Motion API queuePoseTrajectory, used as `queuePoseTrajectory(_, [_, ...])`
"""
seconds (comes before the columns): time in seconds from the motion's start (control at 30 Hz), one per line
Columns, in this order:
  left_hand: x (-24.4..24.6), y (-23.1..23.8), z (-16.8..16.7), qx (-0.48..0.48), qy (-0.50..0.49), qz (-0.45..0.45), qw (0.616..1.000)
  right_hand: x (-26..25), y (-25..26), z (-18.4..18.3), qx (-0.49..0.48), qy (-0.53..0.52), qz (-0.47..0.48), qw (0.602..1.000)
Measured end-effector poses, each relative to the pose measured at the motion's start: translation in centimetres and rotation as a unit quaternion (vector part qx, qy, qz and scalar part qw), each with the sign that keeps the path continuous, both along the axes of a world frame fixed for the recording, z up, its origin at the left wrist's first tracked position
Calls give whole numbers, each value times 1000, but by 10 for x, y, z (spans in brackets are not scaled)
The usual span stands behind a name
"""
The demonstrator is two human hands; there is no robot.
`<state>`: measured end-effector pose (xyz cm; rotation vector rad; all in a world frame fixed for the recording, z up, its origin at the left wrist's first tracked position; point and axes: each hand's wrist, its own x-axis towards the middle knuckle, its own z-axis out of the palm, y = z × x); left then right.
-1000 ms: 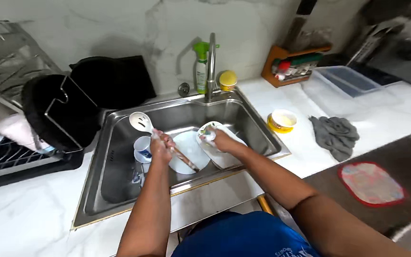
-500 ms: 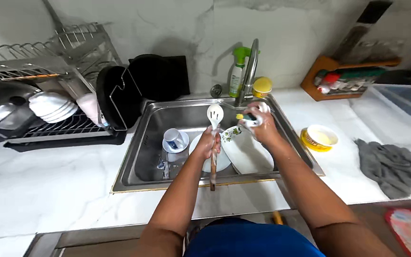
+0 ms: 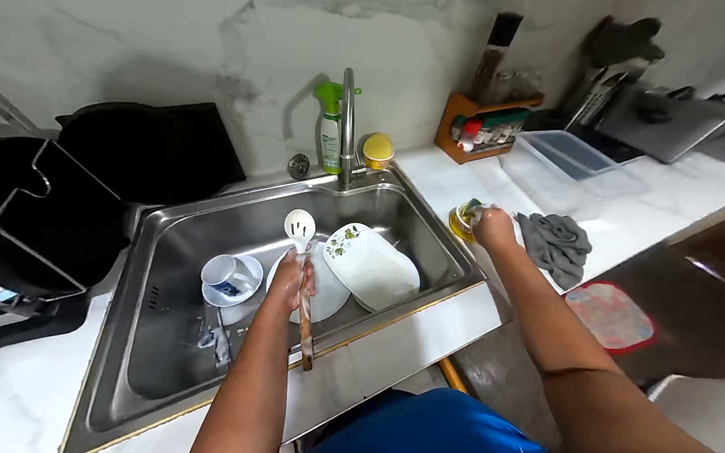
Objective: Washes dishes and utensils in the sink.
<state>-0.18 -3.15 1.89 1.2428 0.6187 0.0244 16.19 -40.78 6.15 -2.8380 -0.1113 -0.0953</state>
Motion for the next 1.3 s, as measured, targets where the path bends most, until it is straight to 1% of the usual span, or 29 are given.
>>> queuePoseTrajectory(0.07, [0, -1, 0, -6, 5, 1, 1000, 16, -1, 4, -18, 80, 15, 997])
queuePoseTrajectory(0.1, [0, 0, -1, -7, 9, 2, 1000, 23, -1, 3, -26, 102, 23, 994])
queuePoseTrajectory(0.2, [0, 2, -3, 1, 11, -6, 1000, 41, 2, 7, -75, 134, 38, 987])
queuePoseTrajectory(0.27, [-1, 4, -5, 10, 13, -6, 1000, 51, 1, 6, -65, 142, 43, 987])
queuePoseTrajectory(0.33, [-3, 6, -5, 13, 12, -9, 1000, 58, -8, -1, -28, 137, 56, 989])
queuePoseTrajectory(0.4, [-4, 6, -6, 4, 7, -16, 1000, 63, -26, -8, 51, 76, 79, 993])
queuePoseTrajectory(0.43, [-5, 6, -6, -8, 4, -20, 1000, 58, -30, 0, 94, 39, 79, 992])
queuePoseTrajectory(0.47, [-5, 4, -3, -21, 1, -26, 999, 46, -30, 17, 156, 12, 63, 986])
queuePoseTrajectory(0.5, [-5, 0, 0, -35, -3, -37, 999, 35, -27, 33, 226, -10, 40, 973])
queuePoseTrajectory(0.53, [-5, -5, 4, -41, -5, -55, 998, 25, -24, 45, 314, -16, 23, 949])
queuePoseTrajectory(0.57, [-6, -12, 9, -37, -5, -82, 996, 18, -20, 53, 401, -2, 16, 916])
queuePoseTrajectory(0.63, [-8, -27, 17, -8, -4, -143, 990, 4, -2, 60, 556, 75, 53, 826])
queuePoseTrajectory(0.67, [-9, -34, 20, -6, -6, -165, 986, -3, 12, 61, 600, 120, 78, 787])
queuePoseTrajectory(0.7, [-10, -40, 23, -10, -5, -182, 983, -7, 31, 57, 615, 148, 103, 768])
queuePoseTrajectory(0.73, [-12, -45, 24, -16, -5, -193, 981, -12, 53, 50, 605, 150, 129, 771])
queuePoseTrajectory(0.77, [-13, -47, 25, -19, -4, -202, 979, -19, 76, 40, 573, 123, 160, 794])
queuePoseTrajectory(0.8, [-14, -48, 26, -17, -3, -208, 978, -27, 101, 29, 516, 76, 195, 830])
queuePoseTrajectory(0.83, [-14, -48, 26, -14, -5, -212, 977, -40, 125, 20, 437, 28, 238, 867])
queuePoseTrajectory(0.87, [-15, -48, 25, -14, -11, -213, 977, -51, 148, 9, 354, -6, 282, 892])
queuePoseTrajectory(0.93, [-15, -46, 23, -12, -15, -211, 977, -71, 185, -12, 228, -15, 352, 908])
queuePoseTrajectory(0.97, [-15, -44, 21, -8, -15, -210, 978, -74, 196, -18, 192, -18, 372, 908])
queuePoseTrajectory(1.0, [-16, -42, 22, 1, -16, -211, 977, -70, 202, -19, 175, -23, 386, 906])
queuePoseTrajectory(1.07, [-19, -41, 26, 9, -20, -216, 976, -55, 207, -13, 174, -46, 383, 906])
queuePoseTrajectory(1.13, [-18, -41, 28, 6, -27, -212, 977, -52, 217, -12, 207, -98, 335, 914])
queuePoseTrajectory(1.17, [-18, -40, 26, 5, -30, -211, 977, -59, 222, -14, 233, -99, 306, 918])
queuePoseTrajectory(1.2, [-19, -36, 24, 10, -35, -213, 976, -67, 226, -15, 265, -82, 287, 917])
queuePoseTrajectory(1.23, [-20, -32, 25, 16, -36, -215, 976, -72, 227, -16, 292, -59, 288, 910])
queuePoseTrajectory(1.3, [-22, -29, 28, 19, -32, -219, 975, -71, 221, -14, 298, -26, 336, 893])
